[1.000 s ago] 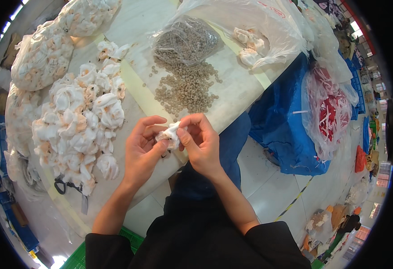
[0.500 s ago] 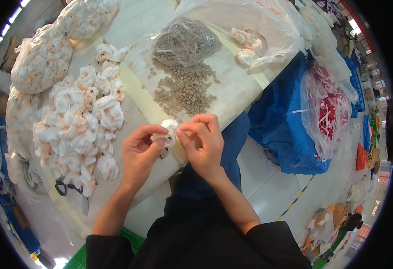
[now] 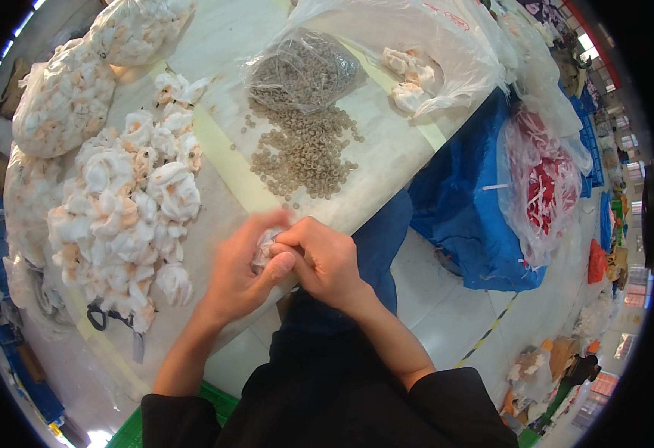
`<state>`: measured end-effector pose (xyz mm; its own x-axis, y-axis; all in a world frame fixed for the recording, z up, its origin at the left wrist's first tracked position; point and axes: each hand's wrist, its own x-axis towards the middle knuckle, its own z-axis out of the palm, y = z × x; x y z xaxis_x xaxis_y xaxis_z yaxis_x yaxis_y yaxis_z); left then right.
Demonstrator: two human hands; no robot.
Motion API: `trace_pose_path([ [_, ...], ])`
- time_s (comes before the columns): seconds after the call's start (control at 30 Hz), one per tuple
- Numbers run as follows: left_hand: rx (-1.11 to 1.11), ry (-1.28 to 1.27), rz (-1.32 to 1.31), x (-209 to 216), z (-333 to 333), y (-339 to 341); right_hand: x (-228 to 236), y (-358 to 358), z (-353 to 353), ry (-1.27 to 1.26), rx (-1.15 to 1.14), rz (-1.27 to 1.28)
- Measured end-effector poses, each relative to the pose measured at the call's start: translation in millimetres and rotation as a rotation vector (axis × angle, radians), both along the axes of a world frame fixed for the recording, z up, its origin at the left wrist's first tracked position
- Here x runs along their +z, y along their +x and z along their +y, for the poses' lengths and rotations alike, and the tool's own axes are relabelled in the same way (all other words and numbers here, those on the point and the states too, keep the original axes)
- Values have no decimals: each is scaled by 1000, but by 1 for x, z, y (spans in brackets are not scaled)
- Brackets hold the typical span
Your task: The person repeatedly picks small gray beads from a pile on the table and inserts them into white cotton balls, then places the stuffed cotton balls back onto the table. The process is repeated continuously throughout the clip.
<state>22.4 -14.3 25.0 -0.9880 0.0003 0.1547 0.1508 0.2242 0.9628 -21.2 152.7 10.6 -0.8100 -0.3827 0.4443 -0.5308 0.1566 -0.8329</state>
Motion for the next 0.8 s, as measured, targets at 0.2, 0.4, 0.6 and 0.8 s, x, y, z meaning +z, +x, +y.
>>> trace_pose_path([
  [0.2, -164, -119, -219, 5, -11, 2, -6, -7, 13, 113, -22, 169],
  [0.4, -147, 13, -177, 8, -5, 5, -11, -2, 15, -66, 108, -142],
  [0.6, -67, -39, -89, 2, -3, 7, -14, 2, 8, -49, 65, -112],
  [0.8, 33, -50, -62, 2, -4, 5, 1, 6, 8, -64, -63, 30],
])
